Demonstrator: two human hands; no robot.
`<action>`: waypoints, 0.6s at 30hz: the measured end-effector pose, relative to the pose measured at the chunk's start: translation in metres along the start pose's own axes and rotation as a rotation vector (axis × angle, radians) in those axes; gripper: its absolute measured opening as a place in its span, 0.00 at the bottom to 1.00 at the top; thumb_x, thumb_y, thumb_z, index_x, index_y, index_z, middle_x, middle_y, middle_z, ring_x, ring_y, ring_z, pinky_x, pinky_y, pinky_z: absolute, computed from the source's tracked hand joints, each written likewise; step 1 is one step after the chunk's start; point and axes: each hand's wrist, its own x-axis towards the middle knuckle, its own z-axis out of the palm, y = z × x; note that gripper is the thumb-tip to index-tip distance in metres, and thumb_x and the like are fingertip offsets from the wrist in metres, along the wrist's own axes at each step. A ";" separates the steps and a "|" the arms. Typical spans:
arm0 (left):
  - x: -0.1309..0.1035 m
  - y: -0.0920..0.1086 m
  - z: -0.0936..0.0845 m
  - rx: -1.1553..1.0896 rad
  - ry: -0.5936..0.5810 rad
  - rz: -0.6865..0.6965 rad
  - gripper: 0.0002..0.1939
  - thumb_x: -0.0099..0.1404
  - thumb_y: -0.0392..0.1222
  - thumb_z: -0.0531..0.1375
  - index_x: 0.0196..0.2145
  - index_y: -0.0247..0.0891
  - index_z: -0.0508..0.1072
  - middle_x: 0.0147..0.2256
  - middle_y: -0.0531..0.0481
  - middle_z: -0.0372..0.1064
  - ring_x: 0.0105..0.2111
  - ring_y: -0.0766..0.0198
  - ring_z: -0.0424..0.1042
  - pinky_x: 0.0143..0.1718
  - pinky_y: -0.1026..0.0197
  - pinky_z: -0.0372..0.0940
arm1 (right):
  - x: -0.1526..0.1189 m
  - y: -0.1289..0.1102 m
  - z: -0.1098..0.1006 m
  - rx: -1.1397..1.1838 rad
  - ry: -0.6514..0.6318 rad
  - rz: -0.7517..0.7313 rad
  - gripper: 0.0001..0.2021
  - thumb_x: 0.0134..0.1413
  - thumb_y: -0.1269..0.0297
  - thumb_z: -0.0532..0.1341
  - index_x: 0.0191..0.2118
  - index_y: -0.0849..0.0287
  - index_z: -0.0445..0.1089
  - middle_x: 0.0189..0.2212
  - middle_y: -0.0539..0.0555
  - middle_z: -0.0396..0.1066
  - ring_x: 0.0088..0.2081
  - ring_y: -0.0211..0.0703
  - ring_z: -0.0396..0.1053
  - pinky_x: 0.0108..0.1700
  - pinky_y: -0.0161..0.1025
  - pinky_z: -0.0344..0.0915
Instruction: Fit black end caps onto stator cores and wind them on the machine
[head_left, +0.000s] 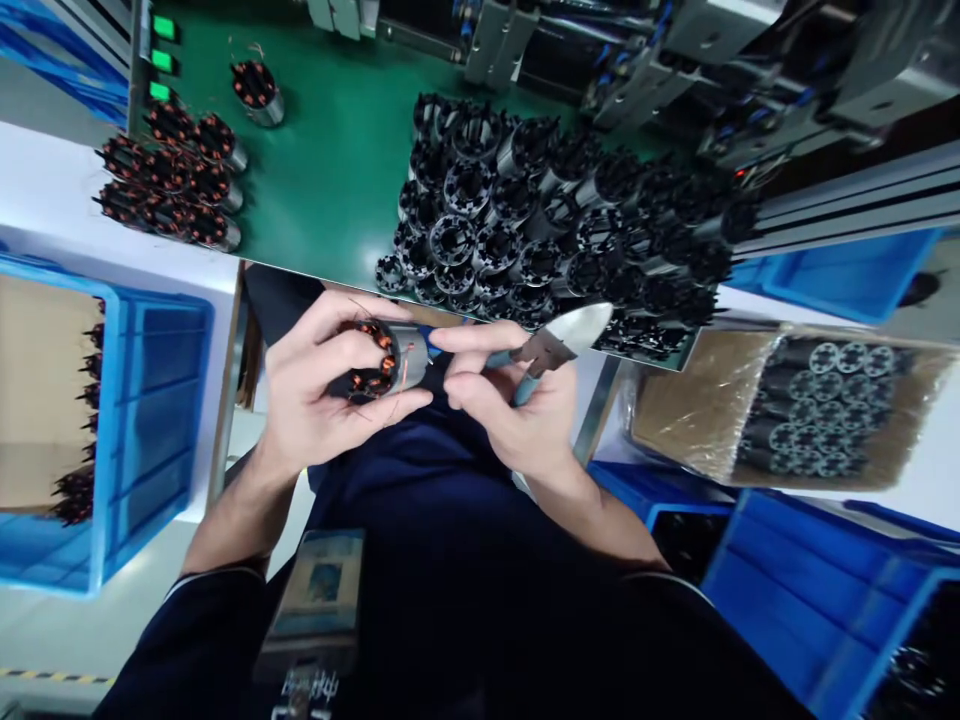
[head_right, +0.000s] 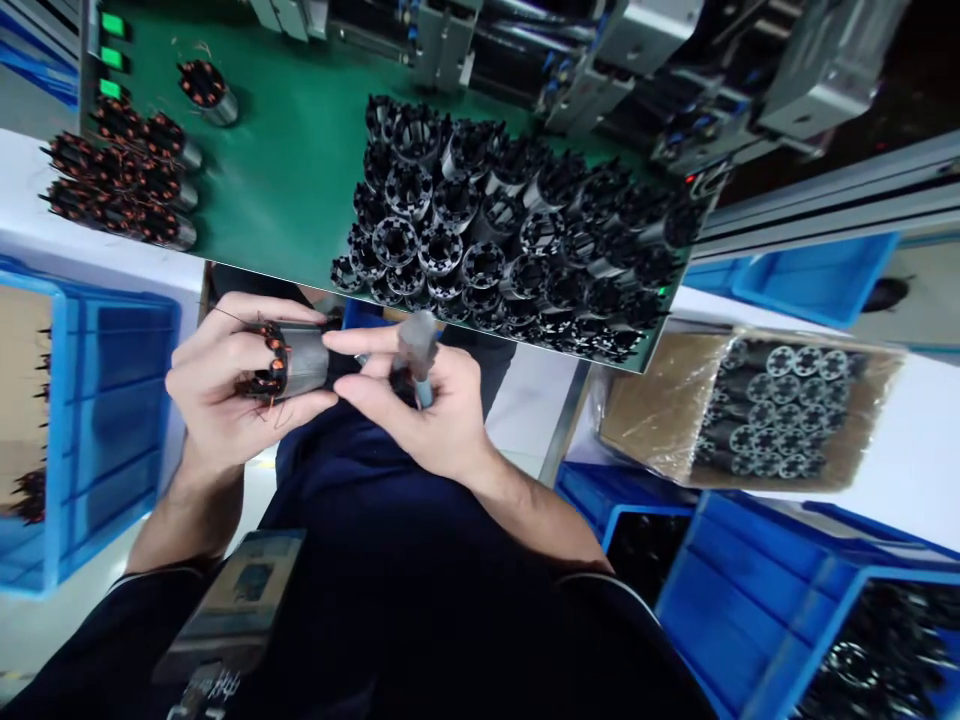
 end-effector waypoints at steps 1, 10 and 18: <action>-0.002 0.001 -0.001 0.015 -0.010 -0.003 0.22 0.74 0.57 0.83 0.43 0.44 0.78 0.57 0.43 0.87 0.51 0.52 0.89 0.50 0.50 0.85 | 0.003 -0.004 0.004 0.000 -0.031 0.004 0.19 0.77 0.43 0.77 0.58 0.51 0.90 0.26 0.45 0.75 0.26 0.39 0.68 0.32 0.41 0.72; -0.014 0.005 -0.003 0.125 -0.144 -0.054 0.17 0.80 0.56 0.79 0.44 0.44 0.80 0.57 0.43 0.85 0.49 0.54 0.86 0.47 0.51 0.84 | 0.005 0.004 0.011 0.078 -0.064 0.089 0.18 0.74 0.44 0.80 0.46 0.55 0.87 0.27 0.45 0.73 0.28 0.36 0.67 0.33 0.37 0.72; -0.015 -0.006 0.000 0.237 -0.110 0.029 0.14 0.79 0.49 0.78 0.46 0.45 0.77 0.62 0.42 0.84 0.56 0.50 0.86 0.53 0.48 0.84 | 0.011 -0.007 -0.007 0.124 -0.177 0.300 0.19 0.69 0.48 0.84 0.41 0.56 0.83 0.30 0.45 0.72 0.30 0.35 0.65 0.36 0.36 0.66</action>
